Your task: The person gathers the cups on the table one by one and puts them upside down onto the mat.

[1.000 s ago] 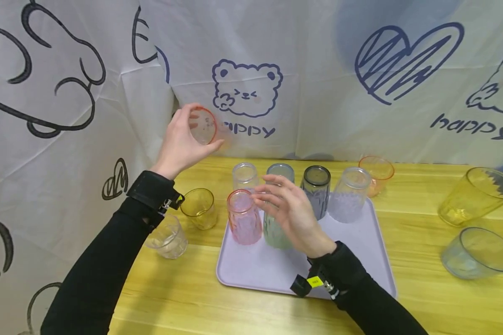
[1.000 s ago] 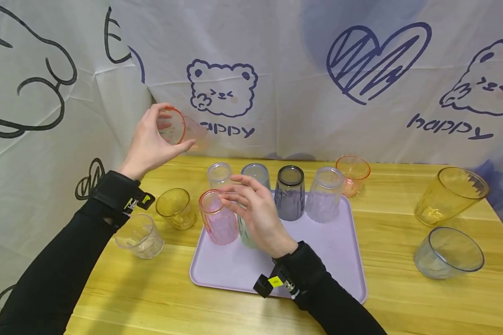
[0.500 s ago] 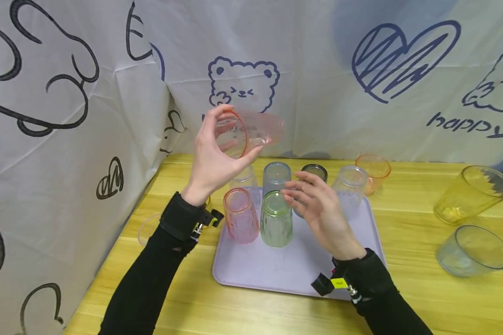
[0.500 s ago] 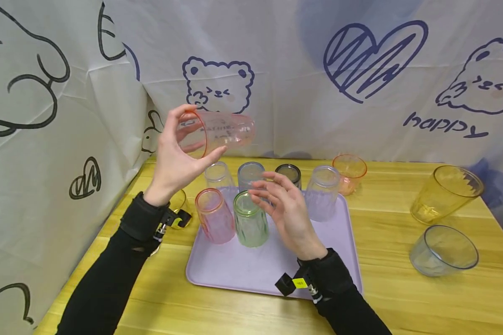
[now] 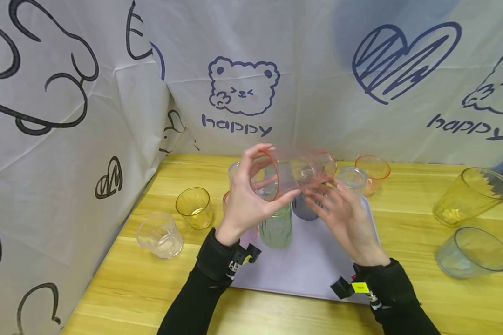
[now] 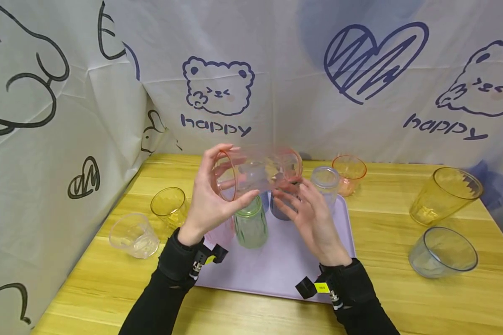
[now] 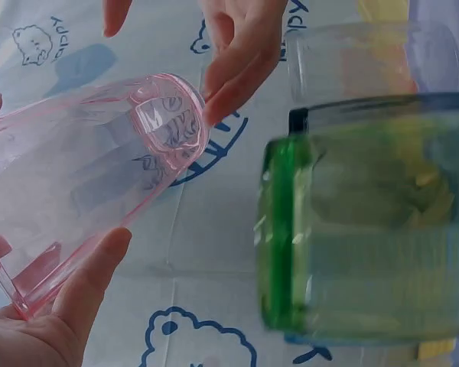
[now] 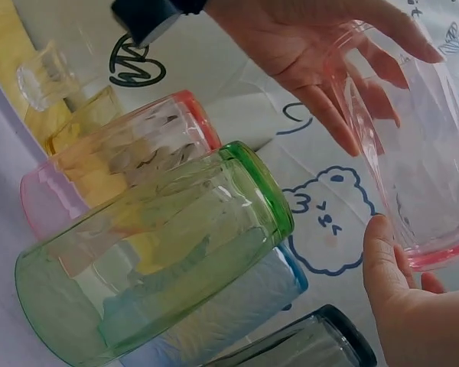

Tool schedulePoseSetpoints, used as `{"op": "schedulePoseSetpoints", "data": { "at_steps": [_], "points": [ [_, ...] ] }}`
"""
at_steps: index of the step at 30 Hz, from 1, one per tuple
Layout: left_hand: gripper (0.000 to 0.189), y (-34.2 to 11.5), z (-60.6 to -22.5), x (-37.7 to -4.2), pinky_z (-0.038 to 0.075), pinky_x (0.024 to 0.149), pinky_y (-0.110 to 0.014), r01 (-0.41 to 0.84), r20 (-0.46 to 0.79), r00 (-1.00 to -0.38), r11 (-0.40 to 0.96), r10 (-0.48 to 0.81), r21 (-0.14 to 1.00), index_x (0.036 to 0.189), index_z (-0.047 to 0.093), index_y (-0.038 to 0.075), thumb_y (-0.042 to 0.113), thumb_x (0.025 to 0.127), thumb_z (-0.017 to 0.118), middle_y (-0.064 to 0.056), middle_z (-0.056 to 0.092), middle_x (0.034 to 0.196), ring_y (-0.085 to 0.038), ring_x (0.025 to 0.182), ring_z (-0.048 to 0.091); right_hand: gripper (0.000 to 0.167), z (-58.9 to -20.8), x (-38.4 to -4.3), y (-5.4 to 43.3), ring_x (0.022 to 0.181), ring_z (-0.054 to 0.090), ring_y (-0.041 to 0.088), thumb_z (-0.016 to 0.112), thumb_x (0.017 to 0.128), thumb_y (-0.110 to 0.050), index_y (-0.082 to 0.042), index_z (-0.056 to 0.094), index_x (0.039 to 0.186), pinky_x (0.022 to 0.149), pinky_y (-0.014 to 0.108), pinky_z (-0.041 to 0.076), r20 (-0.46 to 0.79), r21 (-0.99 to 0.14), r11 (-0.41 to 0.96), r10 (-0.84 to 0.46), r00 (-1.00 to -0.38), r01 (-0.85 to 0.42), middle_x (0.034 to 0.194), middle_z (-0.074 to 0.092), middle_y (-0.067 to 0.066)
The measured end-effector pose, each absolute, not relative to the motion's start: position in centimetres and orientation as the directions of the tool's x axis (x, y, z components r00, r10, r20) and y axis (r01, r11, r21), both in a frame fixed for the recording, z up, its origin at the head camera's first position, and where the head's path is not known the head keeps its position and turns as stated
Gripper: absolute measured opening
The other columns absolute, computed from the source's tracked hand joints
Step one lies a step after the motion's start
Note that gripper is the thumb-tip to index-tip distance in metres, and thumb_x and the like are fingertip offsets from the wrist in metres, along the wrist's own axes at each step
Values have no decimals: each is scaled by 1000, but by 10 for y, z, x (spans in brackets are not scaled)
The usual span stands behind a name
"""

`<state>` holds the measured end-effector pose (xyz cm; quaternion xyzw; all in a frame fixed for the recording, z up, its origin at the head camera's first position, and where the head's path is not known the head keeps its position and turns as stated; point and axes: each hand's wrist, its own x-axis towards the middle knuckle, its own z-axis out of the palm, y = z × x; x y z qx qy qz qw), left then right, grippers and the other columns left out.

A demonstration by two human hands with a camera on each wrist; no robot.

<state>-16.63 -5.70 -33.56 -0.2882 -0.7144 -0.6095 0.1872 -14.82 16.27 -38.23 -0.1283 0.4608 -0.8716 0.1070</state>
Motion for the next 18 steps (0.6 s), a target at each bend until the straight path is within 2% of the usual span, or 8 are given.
{"op": "schedulePoseSetpoints", "data": {
  "at_steps": [6, 8, 13, 18],
  "points": [
    [87, -44, -348, -159, 61, 90, -33, 624, 608, -771, 37, 188, 780, 142, 41, 3, -2, 69, 87, -20, 51, 138, -38, 126, 60, 48, -385, -149, 166, 123, 58, 15, 38, 107, -35, -19, 33, 152, 106, 30, 52, 141, -788, -612, -299, -944, 76, 138, 53, -1],
    [87, -41, -351, -157, 61, 90, -33, 625, 609, -770, 28, 191, 781, 141, 41, 4, -2, 68, 87, -20, 53, 136, -37, 125, 60, 45, -385, -149, 165, 122, 59, 15, 39, 107, -36, -20, 38, 149, 104, 29, 53, 145, -771, -631, -300, -943, 82, 139, 53, 0],
    [89, -33, -355, -154, 61, 91, -31, 627, 605, -763, 30, 228, 779, 142, 41, 6, 0, 67, 89, -18, 53, 137, -34, 126, 60, 32, -385, -149, 164, 110, 64, 15, 42, 107, -34, -18, 50, 134, 93, 26, 57, 152, -713, -693, -305, -940, 109, 122, 62, -1],
    [90, -27, -357, -154, 59, 96, -33, 651, 613, -746, 96, 261, 753, 142, 42, 9, 8, 67, 92, -16, 53, 135, -33, 126, 61, 38, -384, -149, 162, 115, 63, 15, 45, 106, -41, -17, 49, 135, 94, 27, 57, 155, -654, -745, -300, -941, 130, 127, 62, 0]
  ]
}}
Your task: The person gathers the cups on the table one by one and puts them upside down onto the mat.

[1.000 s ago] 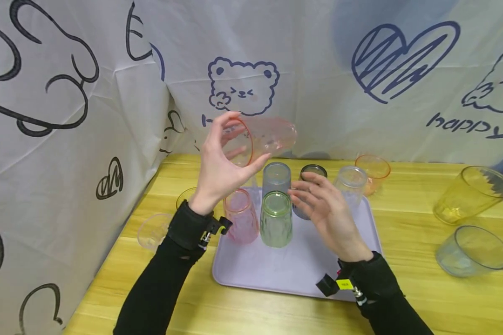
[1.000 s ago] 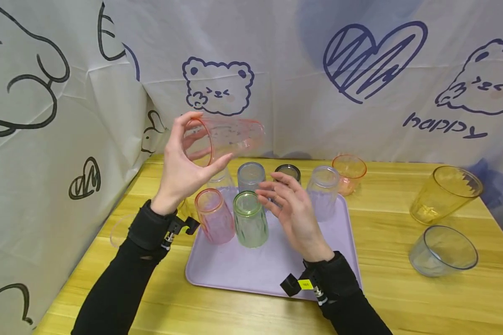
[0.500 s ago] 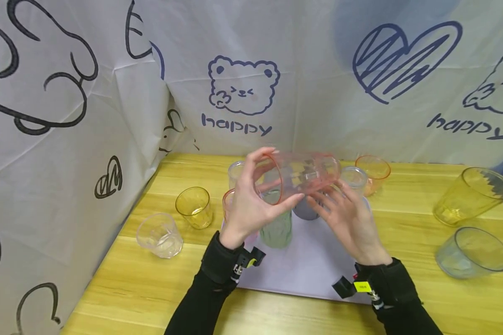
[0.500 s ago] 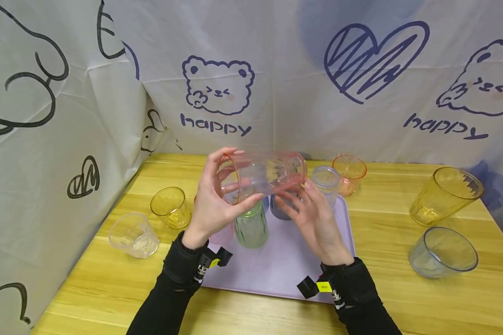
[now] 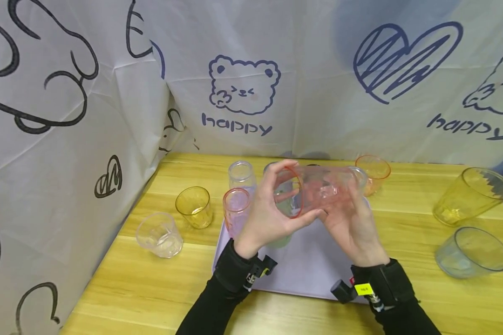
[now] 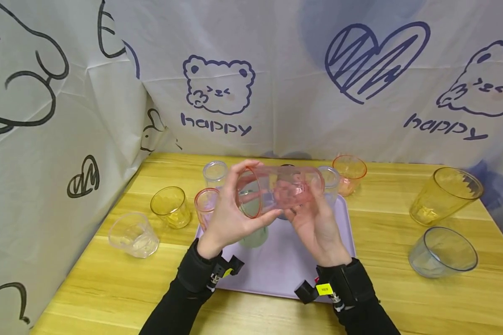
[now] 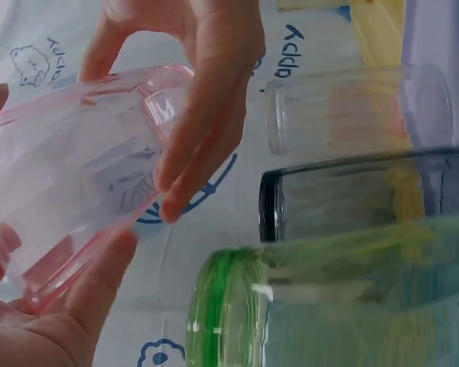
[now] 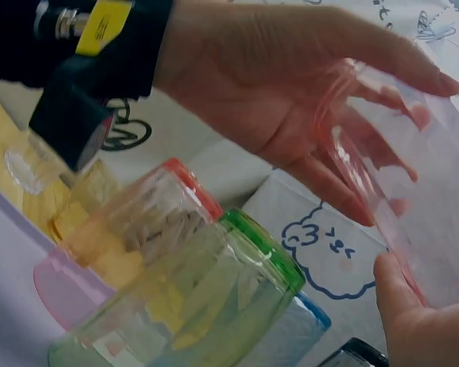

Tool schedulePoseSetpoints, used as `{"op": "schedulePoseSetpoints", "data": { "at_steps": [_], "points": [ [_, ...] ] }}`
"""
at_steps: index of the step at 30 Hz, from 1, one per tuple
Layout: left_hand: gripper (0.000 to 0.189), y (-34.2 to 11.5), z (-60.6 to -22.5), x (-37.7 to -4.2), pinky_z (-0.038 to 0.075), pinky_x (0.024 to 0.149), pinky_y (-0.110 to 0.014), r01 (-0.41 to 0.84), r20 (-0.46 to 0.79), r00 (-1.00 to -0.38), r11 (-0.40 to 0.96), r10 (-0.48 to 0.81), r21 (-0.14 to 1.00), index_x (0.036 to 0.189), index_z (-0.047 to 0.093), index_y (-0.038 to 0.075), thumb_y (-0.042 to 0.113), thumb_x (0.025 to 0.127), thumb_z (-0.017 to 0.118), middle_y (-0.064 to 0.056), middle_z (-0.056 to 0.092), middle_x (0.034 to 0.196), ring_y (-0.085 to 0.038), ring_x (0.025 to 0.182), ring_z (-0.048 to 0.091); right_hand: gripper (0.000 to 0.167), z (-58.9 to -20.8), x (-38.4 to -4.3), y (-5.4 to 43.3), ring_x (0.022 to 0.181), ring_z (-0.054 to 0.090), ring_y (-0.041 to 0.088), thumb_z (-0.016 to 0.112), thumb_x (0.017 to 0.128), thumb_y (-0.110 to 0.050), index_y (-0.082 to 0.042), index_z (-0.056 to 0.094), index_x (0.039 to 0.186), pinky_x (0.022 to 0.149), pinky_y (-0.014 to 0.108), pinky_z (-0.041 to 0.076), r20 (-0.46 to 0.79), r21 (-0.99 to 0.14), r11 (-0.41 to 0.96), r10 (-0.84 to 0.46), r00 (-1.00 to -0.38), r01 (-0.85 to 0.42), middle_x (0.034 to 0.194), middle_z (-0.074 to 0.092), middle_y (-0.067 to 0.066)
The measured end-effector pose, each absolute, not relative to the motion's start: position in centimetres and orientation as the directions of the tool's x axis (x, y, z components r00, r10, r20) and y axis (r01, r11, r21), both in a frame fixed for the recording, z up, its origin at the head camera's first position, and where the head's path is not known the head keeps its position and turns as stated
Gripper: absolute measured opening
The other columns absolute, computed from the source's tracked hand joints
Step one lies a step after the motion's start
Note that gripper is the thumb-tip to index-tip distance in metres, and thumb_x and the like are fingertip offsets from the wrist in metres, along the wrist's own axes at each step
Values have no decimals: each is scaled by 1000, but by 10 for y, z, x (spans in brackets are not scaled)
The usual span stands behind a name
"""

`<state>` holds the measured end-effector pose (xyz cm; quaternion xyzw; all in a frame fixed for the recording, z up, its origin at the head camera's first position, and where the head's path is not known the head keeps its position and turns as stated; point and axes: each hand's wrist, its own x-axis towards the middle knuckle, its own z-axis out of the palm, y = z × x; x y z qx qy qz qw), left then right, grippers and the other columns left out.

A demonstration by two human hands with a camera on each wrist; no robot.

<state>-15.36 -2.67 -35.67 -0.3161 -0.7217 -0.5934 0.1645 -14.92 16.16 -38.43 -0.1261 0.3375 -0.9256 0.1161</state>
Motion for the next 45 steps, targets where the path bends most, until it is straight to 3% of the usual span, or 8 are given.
{"op": "schedulePoseSetpoints", "data": {
  "at_steps": [7, 16, 20, 24, 27, 35, 40, 45],
  "points": [
    [91, -24, -358, -156, 53, 105, -36, 691, 638, -722, 292, 268, 661, 141, 45, 13, 25, 66, 94, -11, 54, 134, -19, 123, 60, 35, -385, -151, 162, 114, 63, 16, 50, 105, -38, -18, 47, 133, 95, 28, 57, 97, -615, -779, -229, -969, 122, 129, 58, 1],
    [94, -28, -360, -157, 50, 108, -37, 723, 652, -686, 400, 323, 563, 144, 43, 13, 32, 67, 94, -8, 51, 140, -20, 127, 52, 28, -385, -149, 166, 112, 67, 20, 56, 103, -30, -17, 47, 126, 100, 28, 56, 65, -565, -818, -172, -983, 106, 125, 60, 2],
    [97, -30, -358, -155, 57, 95, -33, 719, 632, -686, 472, 360, 510, 146, 42, 15, 36, 67, 93, -7, 48, 143, -20, 126, 56, 22, -384, -149, 170, 113, 67, 22, 56, 103, -26, -18, 47, 121, 103, 28, 54, 64, -555, -826, -161, -985, 99, 121, 64, 4],
    [96, -32, -356, -152, 60, 83, -30, 682, 603, -703, 597, 376, 423, 147, 42, 20, 39, 68, 92, -4, 51, 142, -19, 120, 61, 38, -381, -149, 171, 114, 64, 17, 57, 102, -27, -20, 38, 134, 105, 26, 52, 70, -632, -773, -130, -989, 57, 126, 60, 3],
    [94, -31, -356, -152, 60, 86, -32, 662, 594, -709, 648, 380, 377, 147, 42, 22, 39, 69, 91, -4, 53, 140, -20, 117, 63, 47, -378, -149, 171, 118, 60, 18, 60, 101, -27, -19, 37, 141, 106, 26, 51, 90, -674, -738, -84, -992, 1, 132, 54, 2],
    [87, -27, -359, -152, 61, 79, -27, 690, 667, -666, 615, 335, 380, 141, 48, 15, 39, 69, 90, -5, 58, 131, -19, 112, 65, 71, -377, -147, 171, 137, 43, 24, 66, 95, -32, -26, 27, 154, 111, 26, 48, 178, -668, -741, -67, -982, -70, 153, 32, 5],
    [90, -22, -363, -152, 60, 89, -30, 724, 688, -652, 531, 319, 440, 140, 49, 9, 38, 67, 93, -8, 61, 130, -20, 111, 66, 74, -376, -146, 167, 137, 42, 26, 72, 92, -37, -27, 31, 153, 111, 32, 49, 237, -622, -778, -77, -969, -91, 148, 40, 4],
    [95, -13, -368, -149, 57, 96, -25, 740, 687, -650, 474, 324, 477, 142, 47, 7, 40, 65, 93, -8, 63, 130, -17, 113, 66, 63, -377, -146, 166, 129, 53, 23, 73, 91, -33, -23, 42, 145, 110, 34, 49, 268, -554, -827, -68, -961, -96, 138, 54, 4]
  ]
}}
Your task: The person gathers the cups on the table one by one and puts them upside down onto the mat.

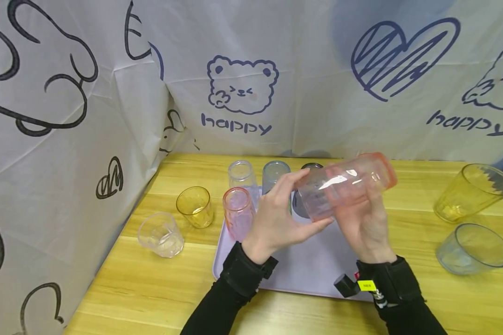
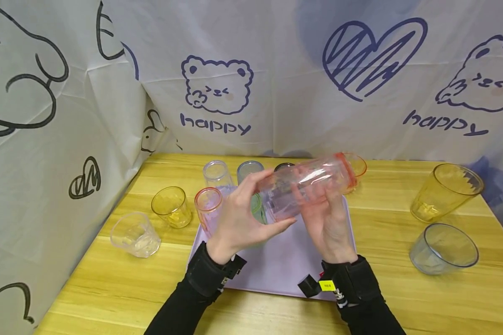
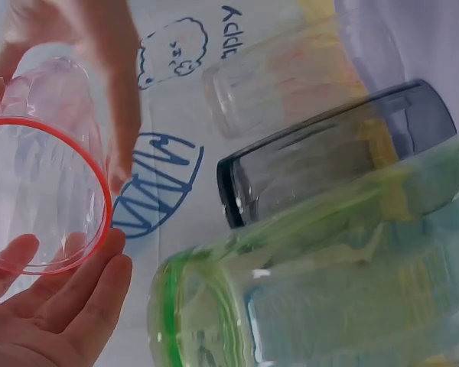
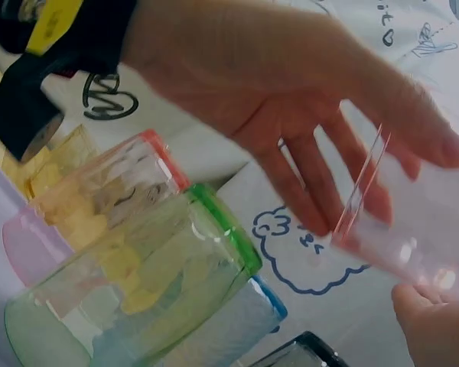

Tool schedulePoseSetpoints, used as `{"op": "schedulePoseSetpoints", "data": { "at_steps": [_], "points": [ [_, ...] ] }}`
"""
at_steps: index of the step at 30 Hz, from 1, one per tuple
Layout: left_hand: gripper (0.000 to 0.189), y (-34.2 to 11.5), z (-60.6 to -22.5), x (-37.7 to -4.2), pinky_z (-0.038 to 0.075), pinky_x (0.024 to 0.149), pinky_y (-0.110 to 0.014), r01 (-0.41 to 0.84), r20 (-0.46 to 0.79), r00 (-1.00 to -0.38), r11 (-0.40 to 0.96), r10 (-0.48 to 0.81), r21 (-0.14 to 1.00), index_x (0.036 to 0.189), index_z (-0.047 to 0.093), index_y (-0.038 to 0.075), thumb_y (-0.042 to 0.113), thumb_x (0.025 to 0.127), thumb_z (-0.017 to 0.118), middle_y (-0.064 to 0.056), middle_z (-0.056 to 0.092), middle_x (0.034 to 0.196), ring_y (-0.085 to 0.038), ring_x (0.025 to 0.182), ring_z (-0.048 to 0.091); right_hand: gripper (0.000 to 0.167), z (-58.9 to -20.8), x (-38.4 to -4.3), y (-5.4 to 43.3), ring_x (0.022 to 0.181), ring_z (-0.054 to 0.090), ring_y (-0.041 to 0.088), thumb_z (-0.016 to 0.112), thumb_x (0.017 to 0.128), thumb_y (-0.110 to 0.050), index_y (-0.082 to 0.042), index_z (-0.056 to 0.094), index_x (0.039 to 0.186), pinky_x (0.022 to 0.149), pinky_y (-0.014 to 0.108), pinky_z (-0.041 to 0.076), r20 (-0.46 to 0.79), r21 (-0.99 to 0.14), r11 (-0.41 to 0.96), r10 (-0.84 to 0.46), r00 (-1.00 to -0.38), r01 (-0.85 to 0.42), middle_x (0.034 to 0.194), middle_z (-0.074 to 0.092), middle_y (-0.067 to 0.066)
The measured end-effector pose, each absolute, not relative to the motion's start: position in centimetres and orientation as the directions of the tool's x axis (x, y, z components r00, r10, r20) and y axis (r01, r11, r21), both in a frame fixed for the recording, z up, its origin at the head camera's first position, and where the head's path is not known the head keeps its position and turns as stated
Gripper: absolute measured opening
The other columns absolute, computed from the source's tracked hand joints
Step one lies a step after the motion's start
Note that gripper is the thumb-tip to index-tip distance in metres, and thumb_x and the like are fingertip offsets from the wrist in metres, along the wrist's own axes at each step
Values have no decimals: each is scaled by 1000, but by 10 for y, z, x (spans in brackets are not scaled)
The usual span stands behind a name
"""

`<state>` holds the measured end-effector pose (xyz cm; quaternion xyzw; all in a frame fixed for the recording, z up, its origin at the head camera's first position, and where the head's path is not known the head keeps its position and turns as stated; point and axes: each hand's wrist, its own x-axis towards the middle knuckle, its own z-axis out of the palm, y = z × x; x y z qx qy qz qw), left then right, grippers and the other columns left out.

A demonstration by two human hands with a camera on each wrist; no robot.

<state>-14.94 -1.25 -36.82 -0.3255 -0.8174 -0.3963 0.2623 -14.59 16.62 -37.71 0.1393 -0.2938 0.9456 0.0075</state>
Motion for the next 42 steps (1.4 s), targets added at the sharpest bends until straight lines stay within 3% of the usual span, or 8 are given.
{"op": "schedulePoseSetpoints", "data": {
  "at_steps": [4, 9, 14, 17, 23, 30, 37, 42],
  "points": [
    [96, -7, -370, -148, 58, 96, -27, 737, 672, -655, 489, 345, 467, 142, 47, 5, 43, 66, 92, -7, 64, 131, -18, 115, 67, 52, -376, -144, 168, 128, 57, 22, 69, 94, -30, -21, 46, 140, 108, 33, 50, 264, -542, -834, -54, -963, -102, 134, 60, 8],
    [97, -7, -371, -147, 59, 90, -26, 710, 646, -676, 549, 355, 441, 142, 46, 6, 50, 67, 90, -5, 65, 131, -17, 113, 68, 53, -374, -143, 168, 126, 58, 24, 69, 94, -26, -21, 45, 141, 107, 33, 52, 237, -556, -823, -22, -971, -117, 132, 57, 8],
    [96, -12, -367, -147, 57, 98, -30, 684, 579, -711, 580, 398, 442, 145, 45, 10, 54, 70, 87, -3, 62, 136, -18, 122, 64, 56, -374, -144, 170, 126, 57, 23, 66, 94, -22, -21, 40, 144, 110, 32, 50, 246, -576, -808, -26, -969, -125, 134, 55, 7],
    [92, -19, -363, -148, 54, 105, -35, 680, 536, -725, 571, 433, 459, 146, 45, 14, 53, 73, 86, -2, 60, 141, -17, 128, 60, 50, -373, -144, 173, 123, 59, 23, 63, 96, -16, -18, 44, 142, 111, 32, 49, 279, -621, -763, 0, -960, -180, 131, 57, 6],
    [76, -43, -357, -155, 47, 113, -37, 657, 488, -745, 625, 455, 421, 142, 53, 15, 48, 80, 81, -1, 59, 141, -18, 133, 55, 42, -370, -144, 178, 115, 65, 18, 54, 95, 4, -11, 55, 135, 102, 28, 54, 364, -777, -536, 44, -930, -329, 118, 69, 3],
    [67, -66, -356, -162, 49, 111, -41, 560, 380, -817, 753, 433, 346, 136, 60, 17, 49, 81, 80, -2, 62, 137, -23, 129, 58, 55, -375, -146, 183, 110, 64, 8, 65, 88, 11, -14, 49, 135, 94, 18, 55, 297, -950, -122, -64, -953, -288, 120, 64, -3],
    [66, -72, -359, -165, 49, 108, -45, 520, 288, -852, 774, 438, 362, 135, 61, 18, 49, 81, 81, -4, 63, 135, -27, 128, 56, 66, -390, -154, 186, 112, 60, 4, 80, 82, -2, -11, 48, 139, 93, 15, 53, 239, -940, 206, -170, -956, -271, 124, 60, -11],
    [67, -73, -362, -166, 50, 107, -46, 496, 233, -868, 800, 439, 339, 136, 61, 19, 50, 80, 81, -4, 63, 135, -28, 129, 55, 69, -400, -161, 185, 107, 62, 1, 88, 75, -7, -6, 54, 135, 90, 15, 53, 250, -898, 320, -193, -949, -302, 120, 65, -2]
  ]
}}
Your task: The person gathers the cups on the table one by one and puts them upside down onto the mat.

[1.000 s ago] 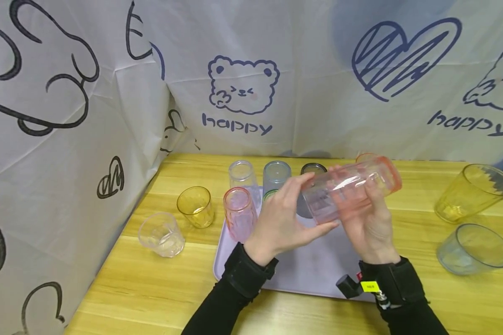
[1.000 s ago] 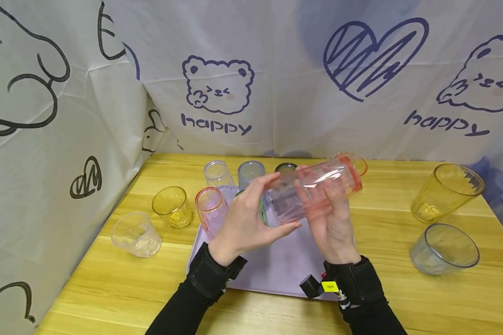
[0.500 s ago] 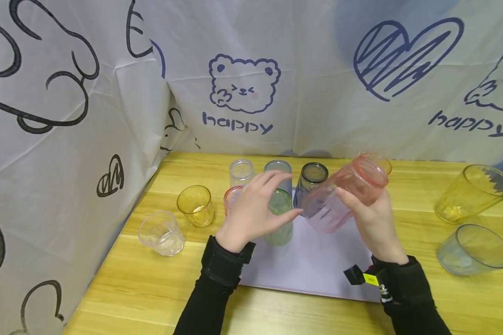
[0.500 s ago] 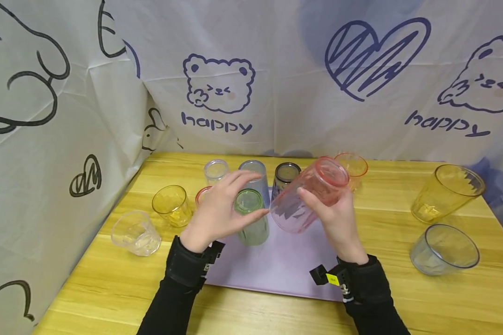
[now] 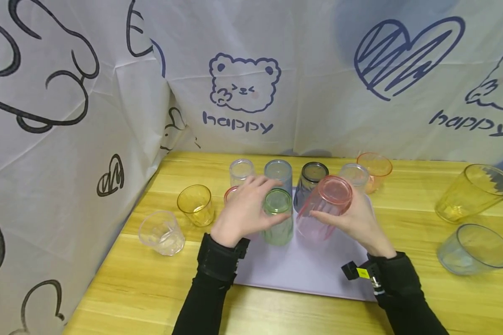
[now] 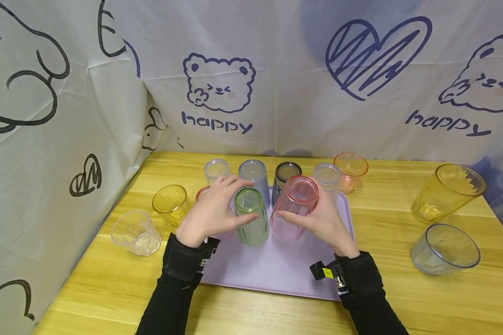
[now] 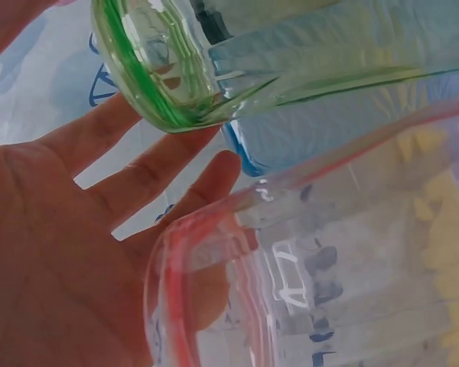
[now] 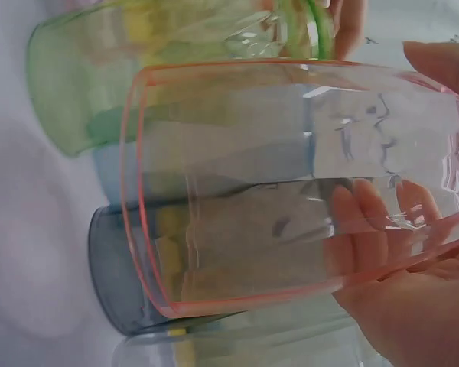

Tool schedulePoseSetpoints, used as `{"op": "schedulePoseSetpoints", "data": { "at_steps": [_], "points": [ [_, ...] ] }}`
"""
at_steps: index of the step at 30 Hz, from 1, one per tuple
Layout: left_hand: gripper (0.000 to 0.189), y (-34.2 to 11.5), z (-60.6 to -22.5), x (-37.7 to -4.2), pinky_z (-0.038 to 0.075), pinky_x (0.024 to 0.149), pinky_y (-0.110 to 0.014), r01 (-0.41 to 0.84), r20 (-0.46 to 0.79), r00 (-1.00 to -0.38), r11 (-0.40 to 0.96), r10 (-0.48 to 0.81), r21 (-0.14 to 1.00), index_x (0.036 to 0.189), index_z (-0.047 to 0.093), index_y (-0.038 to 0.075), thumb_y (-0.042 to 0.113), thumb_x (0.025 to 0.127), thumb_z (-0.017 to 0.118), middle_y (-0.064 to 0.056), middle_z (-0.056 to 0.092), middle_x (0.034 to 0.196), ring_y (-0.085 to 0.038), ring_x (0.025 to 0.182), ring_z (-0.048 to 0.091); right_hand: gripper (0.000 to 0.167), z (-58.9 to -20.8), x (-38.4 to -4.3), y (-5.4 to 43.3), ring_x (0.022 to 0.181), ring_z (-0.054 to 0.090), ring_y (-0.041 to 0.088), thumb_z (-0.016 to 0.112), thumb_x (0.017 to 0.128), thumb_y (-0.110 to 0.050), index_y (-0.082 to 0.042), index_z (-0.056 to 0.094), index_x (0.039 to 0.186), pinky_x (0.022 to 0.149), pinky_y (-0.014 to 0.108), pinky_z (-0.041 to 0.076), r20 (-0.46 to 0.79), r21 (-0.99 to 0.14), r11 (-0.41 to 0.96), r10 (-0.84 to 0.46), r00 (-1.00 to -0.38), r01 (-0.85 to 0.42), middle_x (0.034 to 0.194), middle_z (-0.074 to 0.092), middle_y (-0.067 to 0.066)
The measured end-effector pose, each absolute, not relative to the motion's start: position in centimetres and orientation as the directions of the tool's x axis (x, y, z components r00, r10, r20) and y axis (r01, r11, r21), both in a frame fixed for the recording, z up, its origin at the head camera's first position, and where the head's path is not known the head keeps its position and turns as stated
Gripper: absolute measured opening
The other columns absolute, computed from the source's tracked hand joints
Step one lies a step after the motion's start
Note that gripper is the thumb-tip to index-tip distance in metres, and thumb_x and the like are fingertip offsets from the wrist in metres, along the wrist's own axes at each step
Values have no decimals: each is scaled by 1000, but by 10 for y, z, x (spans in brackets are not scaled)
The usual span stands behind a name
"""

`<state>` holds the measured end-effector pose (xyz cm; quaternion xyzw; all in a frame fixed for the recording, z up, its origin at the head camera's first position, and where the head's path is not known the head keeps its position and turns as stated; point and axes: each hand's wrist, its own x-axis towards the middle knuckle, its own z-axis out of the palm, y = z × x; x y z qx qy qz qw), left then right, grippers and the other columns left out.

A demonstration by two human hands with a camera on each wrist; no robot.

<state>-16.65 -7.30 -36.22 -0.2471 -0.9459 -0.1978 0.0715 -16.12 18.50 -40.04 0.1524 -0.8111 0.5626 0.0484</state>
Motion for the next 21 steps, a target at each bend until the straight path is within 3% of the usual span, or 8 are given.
{"op": "schedulePoseSetpoints", "data": {
  "at_steps": [5, 8, 13, 21],
  "points": [
    [66, -74, -364, -168, 50, 107, -47, 488, 211, -872, 814, 441, 316, 134, 62, 19, 50, 80, 82, -4, 65, 133, -28, 131, 54, 70, -408, -165, 182, 104, 62, 0, 89, 73, -9, -5, 54, 133, 91, 19, 53, 229, -881, 368, -222, -948, -299, 121, 67, 11],
    [64, -74, -364, -169, 51, 106, -45, 489, 208, -872, 817, 444, 307, 133, 63, 19, 49, 80, 82, -4, 66, 131, -27, 128, 56, 72, -412, -167, 180, 106, 63, 8, 90, 72, -11, -4, 53, 134, 93, 27, 55, 221, -860, 411, -238, -946, -304, 123, 67, 14],
    [65, -73, -364, -169, 51, 104, -44, 487, 202, -873, 817, 444, 309, 134, 62, 19, 49, 80, 82, -4, 66, 130, -26, 124, 58, 77, -420, -169, 177, 109, 66, 26, 93, 68, -13, -3, 54, 134, 93, 40, 56, 241, -822, 456, -265, -934, -342, 124, 67, 16],
    [64, -74, -364, -169, 52, 102, -44, 487, 195, -873, 812, 446, 322, 133, 62, 19, 48, 80, 83, -4, 67, 130, -26, 121, 59, 81, -428, -171, 174, 107, 66, 33, 96, 63, -15, -2, 54, 131, 91, 48, 55, 254, -804, 463, -298, -920, -372, 120, 68, 17]
  ]
}}
